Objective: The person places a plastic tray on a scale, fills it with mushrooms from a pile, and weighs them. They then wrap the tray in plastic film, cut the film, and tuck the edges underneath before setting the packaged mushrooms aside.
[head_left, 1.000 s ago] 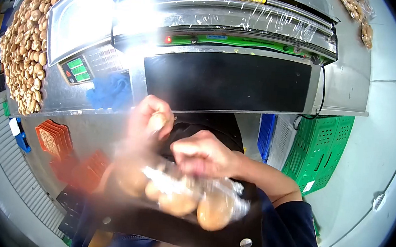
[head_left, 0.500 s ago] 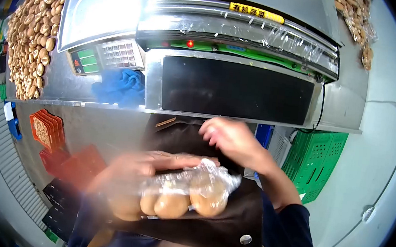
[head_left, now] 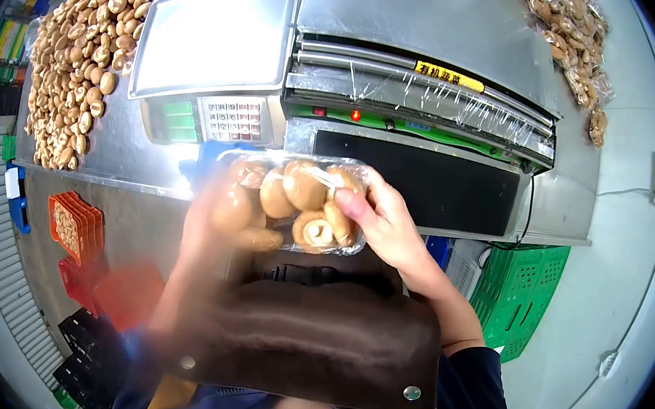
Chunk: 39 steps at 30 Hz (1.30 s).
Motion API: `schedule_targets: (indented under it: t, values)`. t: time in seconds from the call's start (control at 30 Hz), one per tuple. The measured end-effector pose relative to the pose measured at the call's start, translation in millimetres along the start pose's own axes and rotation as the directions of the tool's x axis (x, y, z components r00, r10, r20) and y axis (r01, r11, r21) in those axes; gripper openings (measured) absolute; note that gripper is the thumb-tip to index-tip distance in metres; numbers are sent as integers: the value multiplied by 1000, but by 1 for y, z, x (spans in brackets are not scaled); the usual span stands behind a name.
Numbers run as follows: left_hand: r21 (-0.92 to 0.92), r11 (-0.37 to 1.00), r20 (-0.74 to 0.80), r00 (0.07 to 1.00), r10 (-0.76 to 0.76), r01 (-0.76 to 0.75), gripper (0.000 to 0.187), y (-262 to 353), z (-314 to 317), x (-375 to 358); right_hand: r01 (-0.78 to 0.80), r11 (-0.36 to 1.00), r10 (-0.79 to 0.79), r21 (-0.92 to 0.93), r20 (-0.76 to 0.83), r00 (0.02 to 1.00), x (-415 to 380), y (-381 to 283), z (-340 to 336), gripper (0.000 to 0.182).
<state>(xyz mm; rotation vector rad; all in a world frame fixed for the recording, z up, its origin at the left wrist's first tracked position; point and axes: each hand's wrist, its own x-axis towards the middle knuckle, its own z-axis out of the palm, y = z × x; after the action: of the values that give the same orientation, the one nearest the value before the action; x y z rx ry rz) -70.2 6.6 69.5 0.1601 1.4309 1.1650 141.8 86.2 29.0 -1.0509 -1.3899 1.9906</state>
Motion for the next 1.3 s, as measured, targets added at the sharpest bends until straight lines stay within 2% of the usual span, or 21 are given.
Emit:
schedule_targets:
  t: [0.07,0.13,0.23,0.27,0.3,0.33,0.4,0.5,0.57,0.63,0.7,0.73,0.83,0.87,0.9,1.03,1.07,1.13,1.2,1.23,1.3]
  values:
    - [-51,995,46,995,86,-84,41,10,12,7,45,999,-41,29,-123,992,10,-8,-1,40]
    - [-39,993,168,979,115,-110,40,25,30,20,95,994,-83,57,-189,979,17,-19,-15,39]
    - [59,940,260,914,311,-336,46,23,42,79,163,984,-127,78,-346,930,34,-45,-49,37]
    - [-33,965,281,924,259,-260,49,30,60,86,209,978,-185,14,-411,893,43,-57,-63,39]
    - [93,866,363,827,430,-491,53,32,78,102,201,970,-240,-134,-429,871,50,-67,-83,41]
    - [-49,950,281,909,309,-308,56,48,109,102,183,943,-294,-278,-438,849,57,-75,-104,43]
    - [36,878,370,822,433,-478,58,66,146,135,161,900,-363,-405,-490,792,78,-91,-142,46]
    - [94,892,428,827,365,-442,67,84,189,180,121,875,-384,-469,-520,763,110,-104,-190,58]
    - [204,823,341,827,447,-530,69,73,211,209,39,816,-419,-577,-544,727,130,-103,-219,62]
    - [325,774,308,834,457,-544,79,69,228,217,-95,731,-362,-675,-503,785,140,-101,-244,63]
    - [570,515,339,754,563,-641,79,60,225,250,-132,636,-361,-760,-444,820,130,-105,-250,58]
    - [677,388,371,745,554,-625,78,62,226,249,-122,693,-335,-710,-467,818,126,-98,-258,56]
    - [499,301,408,527,746,-813,67,62,228,222,-143,823,-174,-549,-484,858,112,-85,-274,46]
    - [463,360,521,577,629,-810,59,56,223,234,-192,848,-69,-494,-462,884,101,-91,-268,42]
    - [461,385,555,598,578,-800,57,55,224,235,-91,716,-220,-692,-347,912,94,-89,-264,34]
    - [502,466,577,683,447,-729,54,67,224,216,-29,755,-224,-655,-300,927,85,-92,-264,28]
    - [558,466,560,725,400,-687,52,75,215,208,56,670,-328,-740,-227,917,78,-96,-269,28]
    - [502,255,652,555,516,-826,55,91,181,196,212,459,-503,-863,-56,862,56,-105,-288,32]
    - [465,-336,837,284,467,-819,64,102,133,188,189,169,-482,-967,87,872,21,-109,-306,37]
    - [433,-460,885,269,380,-775,66,102,123,177,181,14,-456,-983,155,876,11,-109,-312,42]
    - [320,-676,946,269,183,-664,69,101,109,158,236,-74,-259,-969,247,934,5,-107,-318,47]
